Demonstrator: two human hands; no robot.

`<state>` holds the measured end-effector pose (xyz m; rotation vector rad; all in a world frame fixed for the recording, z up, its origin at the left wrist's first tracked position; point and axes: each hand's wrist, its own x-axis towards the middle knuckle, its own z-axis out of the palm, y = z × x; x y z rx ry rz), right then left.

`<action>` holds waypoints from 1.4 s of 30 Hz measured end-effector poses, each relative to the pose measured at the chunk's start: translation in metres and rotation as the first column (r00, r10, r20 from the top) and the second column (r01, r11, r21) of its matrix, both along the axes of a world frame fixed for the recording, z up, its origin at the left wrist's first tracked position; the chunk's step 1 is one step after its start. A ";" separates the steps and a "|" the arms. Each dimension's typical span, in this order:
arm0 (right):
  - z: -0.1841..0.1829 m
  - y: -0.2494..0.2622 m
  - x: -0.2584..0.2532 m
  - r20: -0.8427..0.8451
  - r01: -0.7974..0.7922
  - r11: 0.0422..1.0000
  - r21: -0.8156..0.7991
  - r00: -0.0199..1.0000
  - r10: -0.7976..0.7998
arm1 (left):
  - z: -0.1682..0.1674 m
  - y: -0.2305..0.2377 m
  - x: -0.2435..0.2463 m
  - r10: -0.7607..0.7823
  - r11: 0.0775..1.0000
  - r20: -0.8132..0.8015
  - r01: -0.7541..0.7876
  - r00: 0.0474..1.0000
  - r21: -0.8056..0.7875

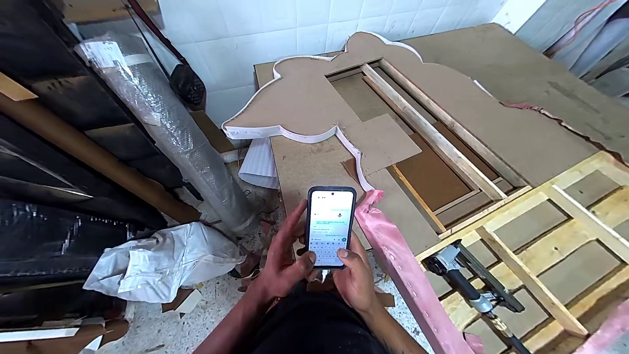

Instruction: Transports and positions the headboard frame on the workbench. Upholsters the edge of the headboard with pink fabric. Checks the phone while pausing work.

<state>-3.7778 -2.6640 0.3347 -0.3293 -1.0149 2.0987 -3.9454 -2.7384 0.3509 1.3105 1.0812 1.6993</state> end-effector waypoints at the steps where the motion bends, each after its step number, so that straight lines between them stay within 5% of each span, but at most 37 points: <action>1: 0.000 0.001 0.001 0.002 -0.001 1.000 0.003 1.000 0.001 | 0.000 0.000 0.001 0.009 1.000 -0.006 -0.009 1.000 -0.004; 20: 0.006 0.005 -0.009 0.038 -0.038 0.999 0.031 0.999 0.037 | 0.002 -0.006 0.002 0.086 0.996 0.011 -0.086 0.996 -0.023; 42: 0.000 -0.042 -0.072 0.121 0.002 1.000 0.012 0.993 -0.004 | -0.010 -0.047 -0.067 0.017 0.998 0.096 -0.011 0.995 -0.064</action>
